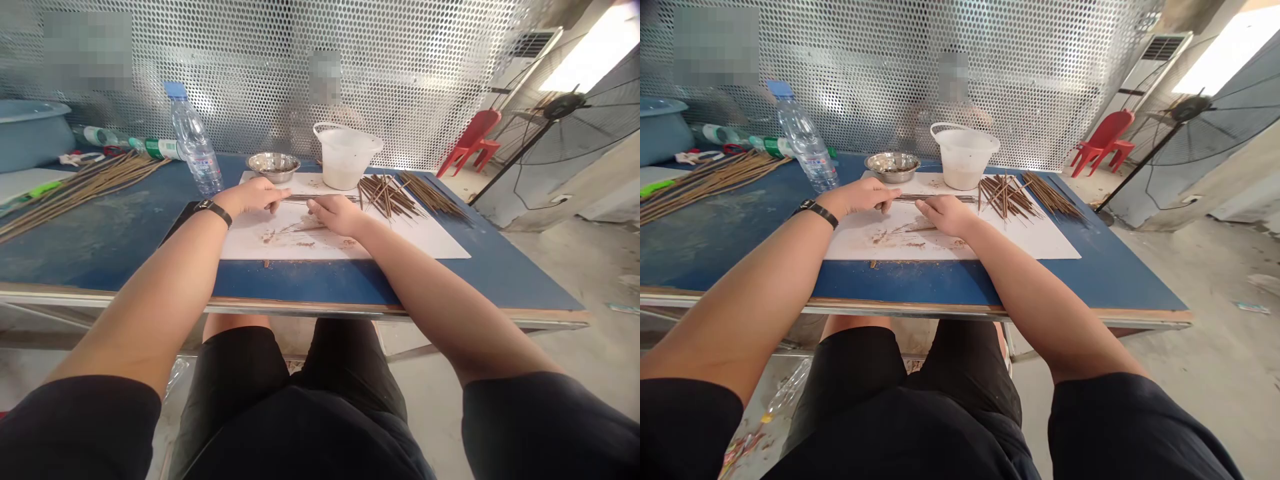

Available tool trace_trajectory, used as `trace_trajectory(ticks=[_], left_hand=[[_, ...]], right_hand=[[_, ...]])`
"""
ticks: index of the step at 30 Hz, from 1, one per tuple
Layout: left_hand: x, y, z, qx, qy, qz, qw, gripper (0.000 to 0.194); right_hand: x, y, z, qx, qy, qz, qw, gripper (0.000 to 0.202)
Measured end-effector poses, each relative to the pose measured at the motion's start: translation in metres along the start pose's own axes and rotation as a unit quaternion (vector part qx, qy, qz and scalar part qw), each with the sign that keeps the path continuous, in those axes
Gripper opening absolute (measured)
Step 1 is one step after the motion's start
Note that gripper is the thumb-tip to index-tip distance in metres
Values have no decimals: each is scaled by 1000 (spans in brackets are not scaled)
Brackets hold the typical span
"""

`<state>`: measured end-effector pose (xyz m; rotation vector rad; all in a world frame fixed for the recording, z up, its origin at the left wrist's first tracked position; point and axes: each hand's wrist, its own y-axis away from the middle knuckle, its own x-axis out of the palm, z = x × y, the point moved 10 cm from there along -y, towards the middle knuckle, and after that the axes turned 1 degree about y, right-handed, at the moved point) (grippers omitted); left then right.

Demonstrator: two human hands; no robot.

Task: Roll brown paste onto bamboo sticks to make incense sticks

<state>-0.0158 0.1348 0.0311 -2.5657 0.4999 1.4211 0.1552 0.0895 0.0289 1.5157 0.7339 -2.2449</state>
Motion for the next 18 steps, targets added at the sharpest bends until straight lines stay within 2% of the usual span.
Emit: trace_trajectory(ticks=[5,7,13,18], left_hand=[[1,0,2,-5,-12,-20,1000,60],[2,0,3,-14,-35,-12,999,58],[4,2,-6,11,-74,6,997,57],[6,3,-7,9,-71,11,997,51]], right_hand=[[16,17,49,-75,61,21,995,57],[26,31,62,-86,57,43,994,64],[46,64,69,-69,42,126,989,104],[47,60,70,-62,53,141,987,107]])
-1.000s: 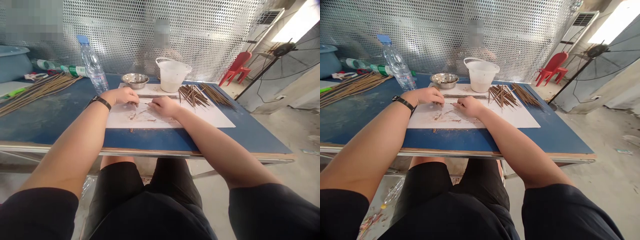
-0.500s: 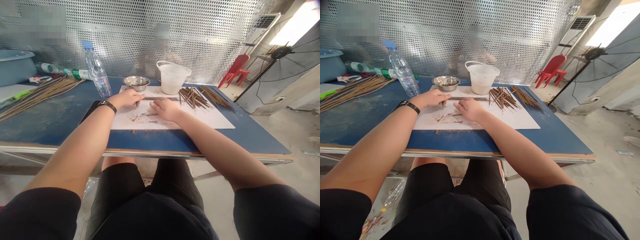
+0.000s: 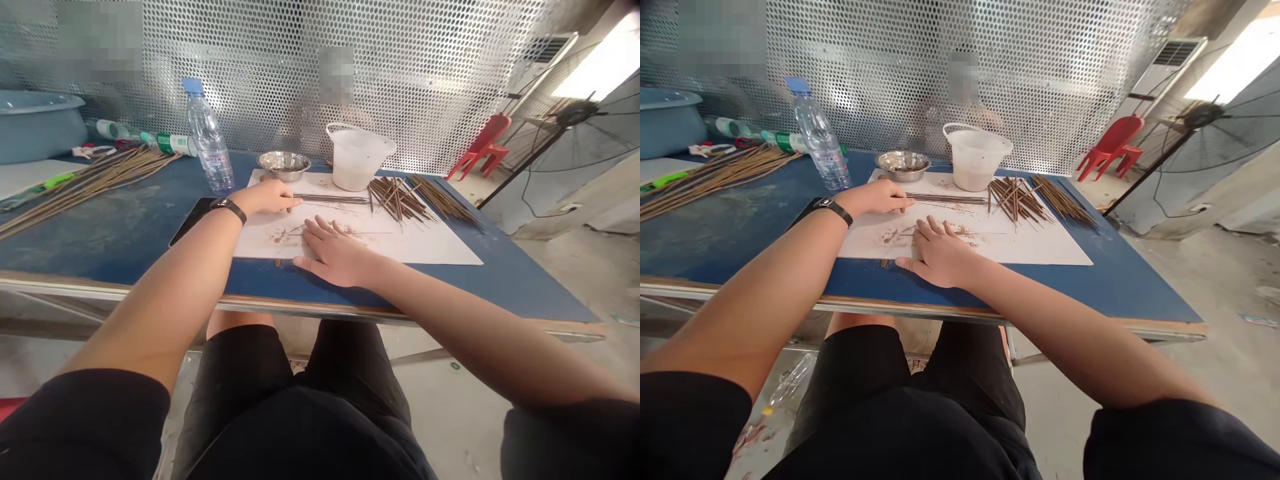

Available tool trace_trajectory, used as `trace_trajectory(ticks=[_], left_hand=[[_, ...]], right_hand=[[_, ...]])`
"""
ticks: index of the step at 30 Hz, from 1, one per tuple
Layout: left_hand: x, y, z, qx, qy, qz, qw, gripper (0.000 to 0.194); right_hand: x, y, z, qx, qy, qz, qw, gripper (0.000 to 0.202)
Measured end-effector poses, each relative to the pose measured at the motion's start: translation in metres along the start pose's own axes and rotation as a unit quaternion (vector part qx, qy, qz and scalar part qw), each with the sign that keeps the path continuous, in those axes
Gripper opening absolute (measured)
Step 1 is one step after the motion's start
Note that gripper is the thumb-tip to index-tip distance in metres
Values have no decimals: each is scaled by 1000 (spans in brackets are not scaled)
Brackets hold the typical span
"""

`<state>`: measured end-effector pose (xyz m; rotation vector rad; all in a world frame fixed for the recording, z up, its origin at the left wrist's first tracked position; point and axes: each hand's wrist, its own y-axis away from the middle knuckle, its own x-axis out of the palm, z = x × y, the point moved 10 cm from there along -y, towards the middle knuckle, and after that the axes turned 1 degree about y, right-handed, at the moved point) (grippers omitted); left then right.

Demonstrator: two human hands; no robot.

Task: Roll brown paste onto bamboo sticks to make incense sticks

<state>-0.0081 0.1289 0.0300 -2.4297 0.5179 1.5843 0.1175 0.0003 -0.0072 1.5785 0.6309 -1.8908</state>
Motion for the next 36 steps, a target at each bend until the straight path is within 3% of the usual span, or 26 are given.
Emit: trace_trajectory(ticks=[5,15,18,22,28,33,36], left_hand=[[2,-1,2,-9,3,8,1000,48],[4,-5,6,-9,-6,4,1000,42],[4,-6,5,-5,-18,-1,1000,41],[4,-4,0,5,-23,5,1000,39],[4,-2,-3,3,-25,6,1000,36],[4,-2,-4,-3,-18,7,1000,35],[5,-2,-6,-4,-28,11,1000,36]], right_hand=[[-4,-15,-6,8,5,2,1000,91],[3,14,11,25,20,26,999,106],[0,5,8,54,34,32,997,98],[-12,-18,-14,87,46,19,995,85],[-12,-40,-34,0,62,-7,998,65],[-1,-13,-31,-17,69,9,997,79],[-5,15,-15,-3,99,12,995,73]])
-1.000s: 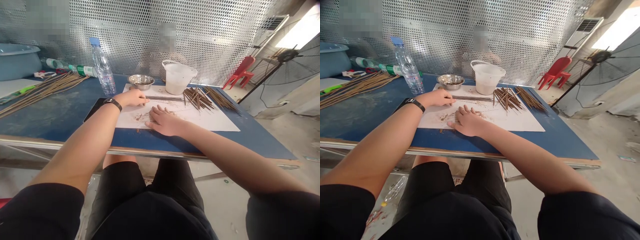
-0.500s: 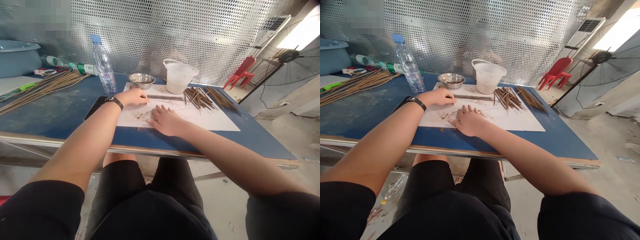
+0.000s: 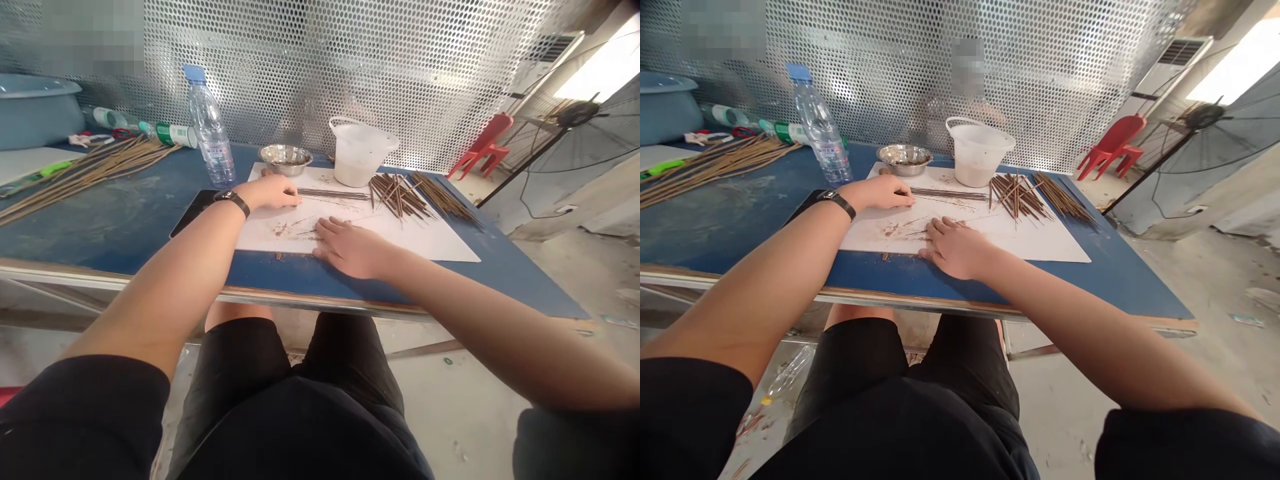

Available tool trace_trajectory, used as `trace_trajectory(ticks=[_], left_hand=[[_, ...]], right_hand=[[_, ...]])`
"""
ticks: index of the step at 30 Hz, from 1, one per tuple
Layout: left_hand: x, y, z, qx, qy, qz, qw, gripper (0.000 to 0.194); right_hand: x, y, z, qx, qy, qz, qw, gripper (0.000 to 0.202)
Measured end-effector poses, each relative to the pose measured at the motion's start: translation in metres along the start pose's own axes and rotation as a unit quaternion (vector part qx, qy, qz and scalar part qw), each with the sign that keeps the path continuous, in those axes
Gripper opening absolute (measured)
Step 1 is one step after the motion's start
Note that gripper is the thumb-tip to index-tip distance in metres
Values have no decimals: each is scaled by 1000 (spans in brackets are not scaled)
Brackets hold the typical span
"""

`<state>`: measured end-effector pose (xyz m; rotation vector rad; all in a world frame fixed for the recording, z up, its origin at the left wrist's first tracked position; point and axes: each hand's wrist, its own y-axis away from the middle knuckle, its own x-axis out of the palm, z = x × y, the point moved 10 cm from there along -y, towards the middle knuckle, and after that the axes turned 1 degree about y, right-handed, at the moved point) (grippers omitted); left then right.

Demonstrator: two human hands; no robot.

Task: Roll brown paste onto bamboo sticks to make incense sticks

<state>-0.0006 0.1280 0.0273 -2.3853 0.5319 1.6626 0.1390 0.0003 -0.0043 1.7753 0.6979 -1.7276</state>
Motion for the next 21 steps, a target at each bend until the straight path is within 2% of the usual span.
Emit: trace_trajectory(ticks=[3,5,8,12,14,18,21], left_hand=[[1,1,-1,-2,2,5,1000,35],[1,1,-1,-1,7,10,1000,35],[2,2,-2,3,15,13,1000,34],[4,0,-1,13,23,10,1000,35],[4,-1,-1,17,19,8,1000,36],[4,0,-1,14,-7,17,1000,39],[4,1,-1,10,-21,24,999,41]], right_hand=[[-14,20,5,35,28,-9,999,56],[-26,27,-7,66,33,-43,996,51],[-36,33,-44,85,43,-92,991,49],[-19,39,-101,122,47,-54,990,43],[-14,41,-115,127,32,-50,990,37],[-16,38,-107,80,11,-86,993,34],[-19,28,-91,52,17,-82,995,35]])
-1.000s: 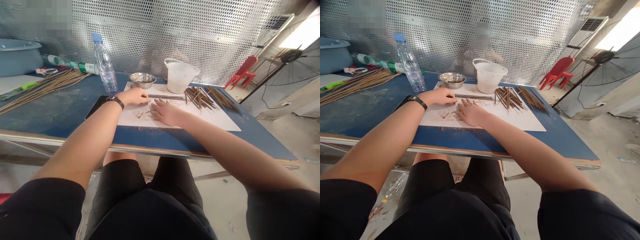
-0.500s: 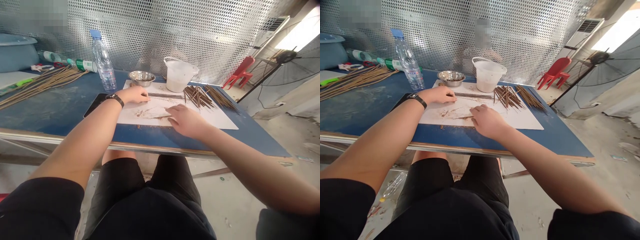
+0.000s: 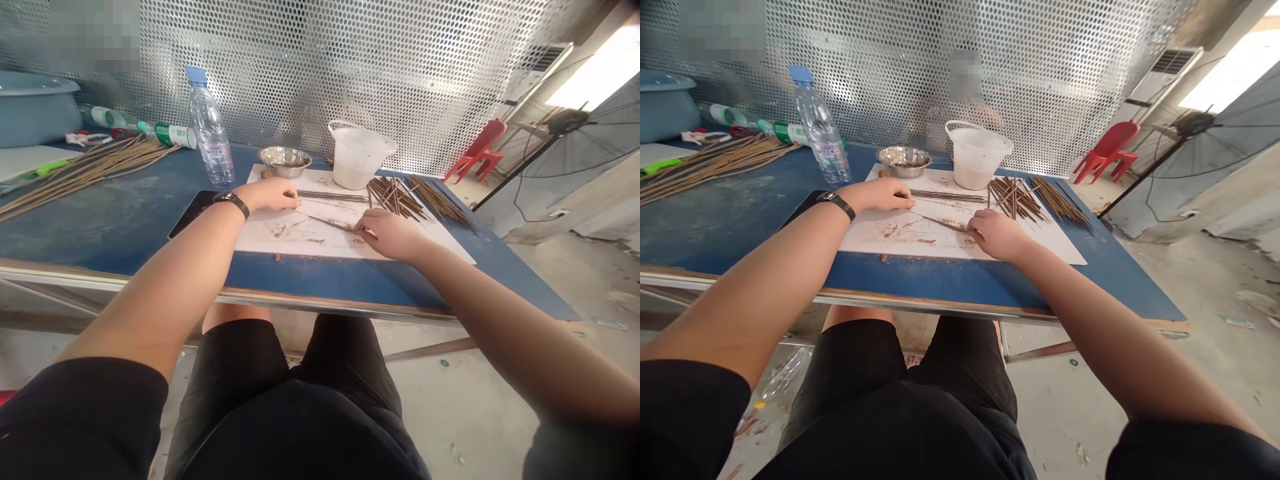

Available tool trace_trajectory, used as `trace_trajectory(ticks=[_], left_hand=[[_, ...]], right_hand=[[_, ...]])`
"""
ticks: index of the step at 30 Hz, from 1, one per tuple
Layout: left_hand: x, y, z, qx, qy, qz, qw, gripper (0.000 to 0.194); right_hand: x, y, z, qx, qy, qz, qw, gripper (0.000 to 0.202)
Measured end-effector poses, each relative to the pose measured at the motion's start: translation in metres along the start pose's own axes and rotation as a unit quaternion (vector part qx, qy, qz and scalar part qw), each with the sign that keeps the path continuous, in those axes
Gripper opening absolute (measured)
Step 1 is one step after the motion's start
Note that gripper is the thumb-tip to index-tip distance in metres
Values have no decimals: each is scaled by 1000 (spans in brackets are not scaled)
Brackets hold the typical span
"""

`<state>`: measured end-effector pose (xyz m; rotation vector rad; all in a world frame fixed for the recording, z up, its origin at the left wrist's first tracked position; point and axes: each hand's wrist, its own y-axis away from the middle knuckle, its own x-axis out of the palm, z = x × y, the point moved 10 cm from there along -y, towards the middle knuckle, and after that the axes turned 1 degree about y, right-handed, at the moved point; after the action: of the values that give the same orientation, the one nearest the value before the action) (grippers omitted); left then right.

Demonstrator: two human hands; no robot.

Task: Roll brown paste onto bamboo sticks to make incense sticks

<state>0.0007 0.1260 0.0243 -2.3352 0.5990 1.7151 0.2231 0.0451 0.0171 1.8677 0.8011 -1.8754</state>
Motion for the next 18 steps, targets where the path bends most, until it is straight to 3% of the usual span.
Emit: trace_trajectory(ticks=[10,13,18], left_hand=[[8,-5,-5,54,22,29,998,41],[10,-4,-7,55,20,56,997,39],[17,4,-9,67,-9,129,989,32]], right_hand=[[-13,-41,22,110,22,25,993,39],[-9,-54,37,96,19,9,995,44],[14,-61,82,10,-14,18,1000,64]])
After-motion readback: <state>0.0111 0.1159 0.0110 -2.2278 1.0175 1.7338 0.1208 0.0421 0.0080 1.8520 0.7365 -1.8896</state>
